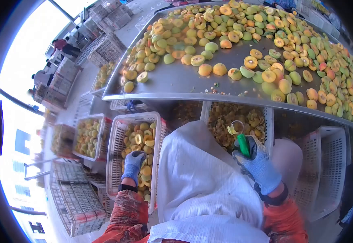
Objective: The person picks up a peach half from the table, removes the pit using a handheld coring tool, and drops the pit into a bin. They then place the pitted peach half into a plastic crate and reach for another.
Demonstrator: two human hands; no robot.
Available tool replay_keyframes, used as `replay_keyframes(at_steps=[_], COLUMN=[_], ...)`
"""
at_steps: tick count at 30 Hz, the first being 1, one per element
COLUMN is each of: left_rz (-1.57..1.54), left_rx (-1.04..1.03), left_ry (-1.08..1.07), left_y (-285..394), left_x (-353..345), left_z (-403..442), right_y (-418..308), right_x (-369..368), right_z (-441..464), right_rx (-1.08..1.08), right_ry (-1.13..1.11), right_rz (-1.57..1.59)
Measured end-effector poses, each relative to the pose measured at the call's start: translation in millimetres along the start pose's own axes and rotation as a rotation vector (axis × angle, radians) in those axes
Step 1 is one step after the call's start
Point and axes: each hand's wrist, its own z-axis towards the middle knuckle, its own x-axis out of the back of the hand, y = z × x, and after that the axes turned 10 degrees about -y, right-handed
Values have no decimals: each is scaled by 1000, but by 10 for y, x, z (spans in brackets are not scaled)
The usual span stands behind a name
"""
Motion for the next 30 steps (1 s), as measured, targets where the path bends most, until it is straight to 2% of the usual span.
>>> replay_keyframes(at_steps=[1, 2, 3, 4, 5, 7, 8, 9, 11, 12, 13, 14, 15, 17, 19, 21, 22, 23, 25, 26, 27, 28, 30], left_rz=[146, -61, -93, -207, -325, -372, -383, -390, 184, 323, 461, 557, 564, 825, 801, 203, -216, -637, -1123, -1131, -1227, -1320, -1274], left_rx=[59, -30, -196, -270, -348, -452, -495, -536, -547, -548, -549, -603, -612, -541, -554, -598, -491, -368, -384, -387, -298, -206, -154], left_ry=[56, 56, 132, 117, 101, 37, -33, -105, -61, -74, -86, -89, -102, -13, -15, -348, -515, -670, -928, -923, -1012, -1104, -1037], left_y=[130, -42, 322, 723, 1193, 1961, 2197, 2440, 3274, 3420, 3495, 3590, 3646, 3682, 3487, 3380, 3271, 3367, 3260, 3232, 3195, 3124, 2895], left_x=[143, 204, 201, 172, 104, -119, -298, -499, -1128, -1349, -1564, -1717, -1829, -1951, -1923, -1751, -1639, -1471, -1338, -1282, -1237, -1226, -1284], left_z=[-92, 163, 170, 208, 278, 518, 787, 1049, 1293, 1460, 1625, 1669, 1693, 1677, 1889, 1833, 1749, 1302, 776, 539, 309, 135, -59], right_y=[22, 37, 48, -5, -35, -20, 158, 191, 157, 131, 105, 92, 96, 124, 123, 129, 164, 154, 17, 38, 53, 39, -26], right_x=[65, 121, 172, 208, 230, 289, 366, 383, 493, 539, 583, 625, 655, 659, 678, 701, 727, 733, 687, 625, 554, 474, 291], right_z=[1, 23, 52, 84, 128, 180, 248, 217, 211, 206, 200, 201, 199, 180, 192, 206, 226, 237, 301, 361, 390, 399, 389], right_rx=[9, -25, -65, -158, -153, 19, 277, 278, 37, 31, 111, 190, 183, 178, 97, 30, 38, 46, 121, 257, 382, 379, 551], right_ry=[32, 16, -8, -5, 10, 13, 52, 71, 10, 32, 37, 39, 54, 171, 181, 181, 192, 204, 227, 295, 357, 353, 310], right_rz=[17, 19, 21, -21, -14, -122, -367, -355, -154, -138, -278, -422, -414, -652, -634, -626, -847, -1069, -1165, -988, -805, -815, -830])
